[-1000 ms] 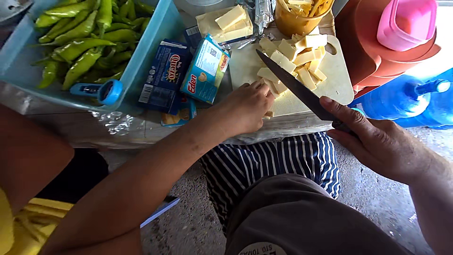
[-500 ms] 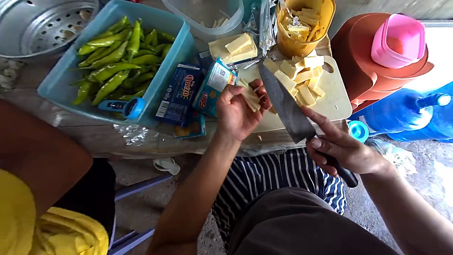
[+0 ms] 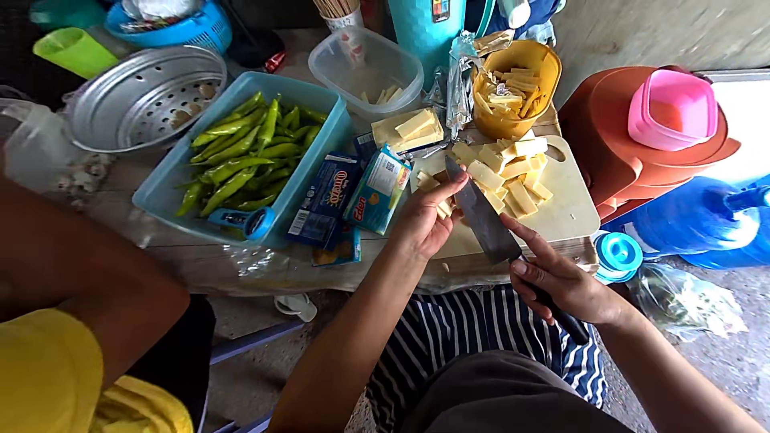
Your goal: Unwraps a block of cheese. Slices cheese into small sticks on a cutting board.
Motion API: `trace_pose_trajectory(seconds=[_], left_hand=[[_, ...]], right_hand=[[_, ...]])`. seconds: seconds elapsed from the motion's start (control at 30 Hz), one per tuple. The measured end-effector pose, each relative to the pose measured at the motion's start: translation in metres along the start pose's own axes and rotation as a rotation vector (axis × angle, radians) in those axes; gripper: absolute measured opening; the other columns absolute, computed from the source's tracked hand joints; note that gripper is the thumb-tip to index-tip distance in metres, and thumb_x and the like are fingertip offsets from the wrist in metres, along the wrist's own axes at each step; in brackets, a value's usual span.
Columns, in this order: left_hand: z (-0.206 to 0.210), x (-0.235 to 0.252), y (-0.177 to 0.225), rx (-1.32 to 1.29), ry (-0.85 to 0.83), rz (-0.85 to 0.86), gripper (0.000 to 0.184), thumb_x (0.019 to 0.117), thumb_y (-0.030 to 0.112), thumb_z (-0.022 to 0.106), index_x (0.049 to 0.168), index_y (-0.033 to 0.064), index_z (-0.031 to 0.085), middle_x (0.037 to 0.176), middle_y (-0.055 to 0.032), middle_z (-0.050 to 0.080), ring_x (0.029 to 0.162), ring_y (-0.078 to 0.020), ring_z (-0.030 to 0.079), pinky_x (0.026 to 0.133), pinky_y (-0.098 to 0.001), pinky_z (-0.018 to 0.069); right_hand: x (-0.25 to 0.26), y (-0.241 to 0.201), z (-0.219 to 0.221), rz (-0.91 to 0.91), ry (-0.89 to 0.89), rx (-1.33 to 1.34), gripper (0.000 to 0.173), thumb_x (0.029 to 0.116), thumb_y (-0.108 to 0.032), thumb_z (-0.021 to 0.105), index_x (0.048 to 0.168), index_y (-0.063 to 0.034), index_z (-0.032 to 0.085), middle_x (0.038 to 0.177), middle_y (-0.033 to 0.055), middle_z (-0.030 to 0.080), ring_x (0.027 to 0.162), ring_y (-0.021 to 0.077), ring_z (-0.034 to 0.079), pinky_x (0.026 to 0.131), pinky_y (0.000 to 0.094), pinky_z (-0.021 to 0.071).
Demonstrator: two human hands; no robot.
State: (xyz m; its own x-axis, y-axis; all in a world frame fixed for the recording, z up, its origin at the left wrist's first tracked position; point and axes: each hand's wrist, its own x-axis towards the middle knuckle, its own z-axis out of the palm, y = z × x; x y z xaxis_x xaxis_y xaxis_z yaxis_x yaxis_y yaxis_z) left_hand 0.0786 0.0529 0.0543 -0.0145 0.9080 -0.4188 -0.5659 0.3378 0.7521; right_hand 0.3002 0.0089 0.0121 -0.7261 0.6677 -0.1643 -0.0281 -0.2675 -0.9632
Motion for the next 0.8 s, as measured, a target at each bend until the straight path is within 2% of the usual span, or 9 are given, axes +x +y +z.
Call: trace_pose_trajectory(seconds=[0.23,0.37,0.43,0.53,0.6,0.63,0.7,0.73,0.8], left_hand=[[0.015,0.01,0.012,0.066,-0.007,-0.008,0.014,0.1014,0.004,0.057,0.113,0.0103,0.055,0.099,-0.0043,0.066,0.089,-0.0124,0.068,0.082,-0.0288,0.058],[0.018,0.027,0.032,0.241,-0.09,0.054,0.005,0.1044,0.011,0.054,0.105,0.0122,0.059,0.084,0.0031,0.062,0.071,-0.0047,0.061,0.069,-0.0194,0.0547],[0.02,0.042,0.06,0.383,-0.075,0.164,0.012,0.1066,0.022,0.053,0.113,0.0138,0.059,0.09,0.0054,0.06,0.072,-0.0019,0.059,0.068,-0.0169,0.0521],[0.019,0.082,0.109,0.643,0.142,0.344,0.039,0.106,0.039,0.054,0.134,0.0114,0.053,0.104,0.003,0.059,0.08,-0.0032,0.057,0.07,-0.0193,0.0486],[0.01,0.112,0.135,0.857,0.251,0.369,0.055,0.1058,0.049,0.049,0.141,0.0076,0.05,0.121,-0.0053,0.059,0.098,-0.0101,0.059,0.084,-0.0272,0.0487],[0.003,0.126,0.144,0.969,0.28,0.346,0.064,0.1048,0.055,0.046,0.145,0.006,0.048,0.132,-0.011,0.058,0.112,-0.0168,0.059,0.094,-0.0346,0.0478],[-0.012,0.152,0.151,1.181,0.29,0.327,0.08,0.1013,0.066,0.042,0.147,0.0006,0.049,0.146,-0.0242,0.051,0.134,-0.0345,0.051,0.11,-0.0551,0.0401],[-0.021,0.164,0.151,1.269,0.279,0.358,0.085,0.0987,0.071,0.042,0.145,0.0006,0.051,0.145,-0.0271,0.052,0.136,-0.0398,0.049,0.11,-0.0632,0.0383],[-0.028,0.171,0.151,1.382,0.202,0.431,0.087,0.0962,0.074,0.043,0.151,0.0069,0.045,0.148,-0.0271,0.049,0.139,-0.0424,0.046,0.111,-0.0681,0.0358]], right_hand=[[0.0,-0.001,-0.004,-0.072,0.055,-0.036,0.059,0.1102,-0.024,0.041,0.162,-0.0313,0.014,0.072,-0.0076,0.052,0.049,-0.001,0.051,0.042,0.0133,0.0455],[-0.006,-0.003,-0.007,-0.112,0.144,0.02,0.058,0.1102,-0.024,0.04,0.162,-0.0355,0.015,0.074,-0.0064,0.054,0.049,0.0009,0.053,0.043,0.0151,0.0478],[-0.015,-0.006,-0.014,-0.149,0.225,0.043,0.057,0.1099,-0.024,0.038,0.161,-0.0382,0.017,0.073,-0.0065,0.056,0.048,0.0016,0.053,0.042,0.0159,0.0484],[-0.033,-0.009,-0.027,-0.208,0.349,0.002,0.058,0.1096,-0.024,0.037,0.161,-0.0407,0.016,0.073,-0.0058,0.056,0.048,0.0032,0.054,0.043,0.0172,0.0496],[-0.045,-0.01,-0.037,-0.259,0.446,-0.054,0.058,0.1083,-0.03,0.045,0.16,-0.0377,0.019,0.072,-0.0071,0.057,0.049,0.0029,0.055,0.045,0.0172,0.051],[-0.051,-0.01,-0.041,-0.279,0.524,-0.077,0.052,0.1062,-0.033,0.05,0.153,-0.0334,0.029,0.071,-0.0079,0.058,0.048,0.0028,0.055,0.045,0.0173,0.0518],[-0.066,-0.01,-0.053,-0.316,0.711,-0.124,0.023,0.1024,-0.03,0.056,0.124,-0.0249,0.05,0.066,-0.0084,0.057,0.045,0.0037,0.053,0.044,0.0193,0.0509],[-0.074,-0.009,-0.063,-0.335,0.801,-0.161,0.016,0.1014,-0.023,0.055,0.117,-0.023,0.053,0.065,-0.0089,0.057,0.045,0.0039,0.053,0.043,0.0205,0.051],[-0.09,-0.001,-0.087,-0.342,0.952,-0.299,0.02,0.1002,-0.013,0.053,0.118,-0.0199,0.049,0.071,-0.0115,0.058,0.051,0.0016,0.056,0.048,0.0199,0.0533]])
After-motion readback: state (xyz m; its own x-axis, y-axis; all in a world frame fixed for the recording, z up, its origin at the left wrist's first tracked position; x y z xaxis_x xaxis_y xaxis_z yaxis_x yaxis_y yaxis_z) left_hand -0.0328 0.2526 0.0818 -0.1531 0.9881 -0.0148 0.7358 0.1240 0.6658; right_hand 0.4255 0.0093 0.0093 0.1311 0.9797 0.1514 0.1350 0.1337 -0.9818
